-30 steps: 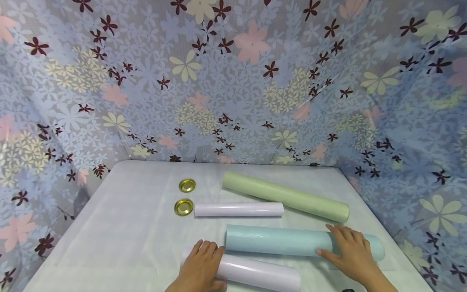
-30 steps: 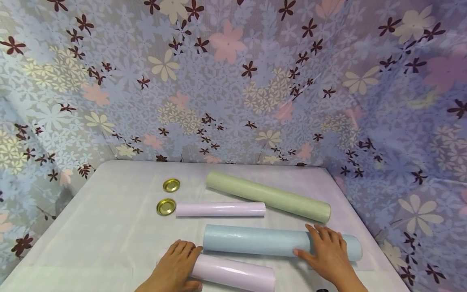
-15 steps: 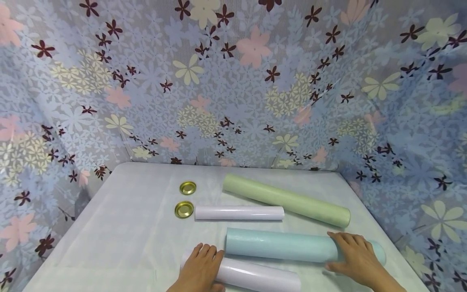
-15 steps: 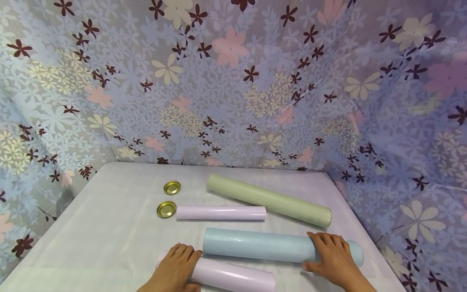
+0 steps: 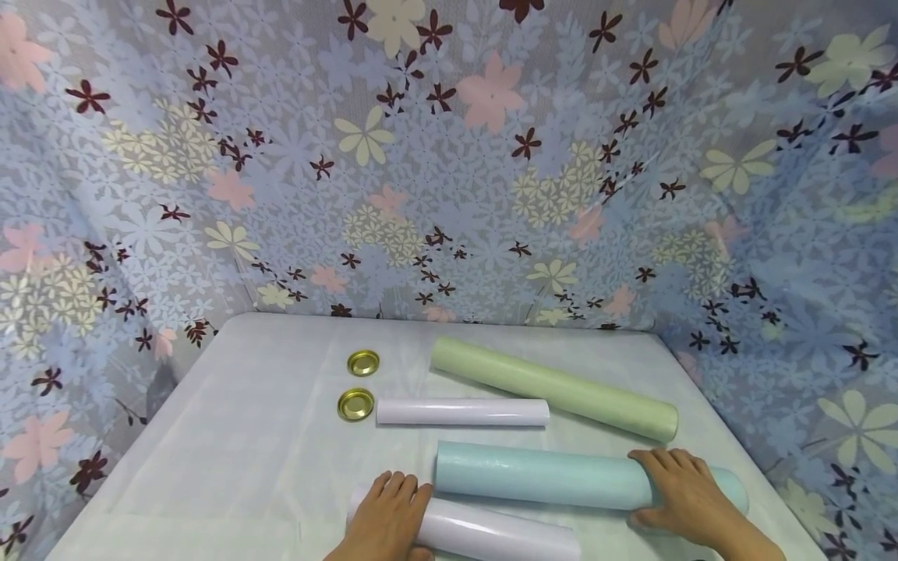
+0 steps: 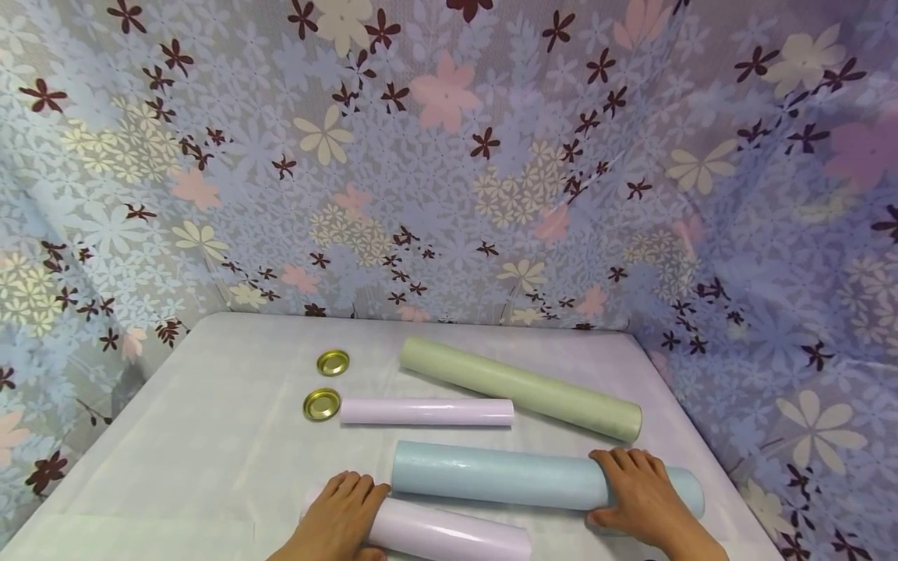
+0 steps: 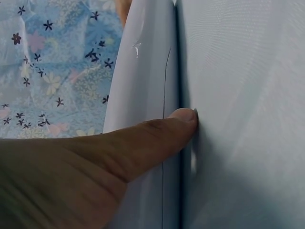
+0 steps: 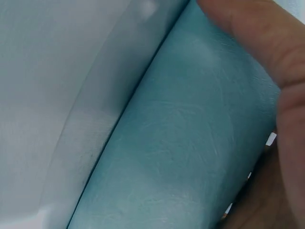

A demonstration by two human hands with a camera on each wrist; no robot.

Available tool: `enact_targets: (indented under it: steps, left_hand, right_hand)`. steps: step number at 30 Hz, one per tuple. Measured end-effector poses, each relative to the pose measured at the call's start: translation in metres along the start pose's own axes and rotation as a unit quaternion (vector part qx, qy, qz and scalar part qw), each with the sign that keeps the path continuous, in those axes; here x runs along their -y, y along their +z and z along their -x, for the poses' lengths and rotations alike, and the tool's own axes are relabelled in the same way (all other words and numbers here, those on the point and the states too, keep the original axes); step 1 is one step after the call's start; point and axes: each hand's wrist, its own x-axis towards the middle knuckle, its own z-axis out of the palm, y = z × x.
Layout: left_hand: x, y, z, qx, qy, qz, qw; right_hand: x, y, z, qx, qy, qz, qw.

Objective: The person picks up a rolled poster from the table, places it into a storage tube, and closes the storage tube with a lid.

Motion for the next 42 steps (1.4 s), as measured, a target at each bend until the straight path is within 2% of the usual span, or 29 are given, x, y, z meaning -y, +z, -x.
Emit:
enact_targets:
  steps: [8, 19, 26, 33, 42]
  left_hand:
    - [0.0002, -0.0007, 0.0004, -0.013, 0.000, 0.002, 0.9999]
    - [-0.0002, -0.0021, 0.0001, -0.010, -0.001, 0.020, 0.9998]
    - [-0.0006, -0.0035, -0.0004, 0.003, -0.003, 0.023, 0.9997]
    - [-0.0007, -0.0057, -0.0022, 0.028, -0.006, 0.034, 0.9990]
    - [-0.0015, -0.0054, -0.0021, -0.001, 0.006, 0.021, 0.9998]
  right_hand:
    - [-0.0007, -0.0003, -0.0055, 0.006, -0.014, 0.000, 1.000]
    - [-0.0012, 0.0000, -0.0082, 0.006, -0.021, 0.010, 1.000]
    - [-0.0012, 0.0009, -0.0089, 0.001, -0.026, 0.013, 1.000]
    - [-0.0002, 0.0024, -0.0078, -0.022, -0.029, 0.020, 0.999]
    - [-0.0005, 0.0036, -0.0074, -0.033, -0.027, 0.016, 0.999]
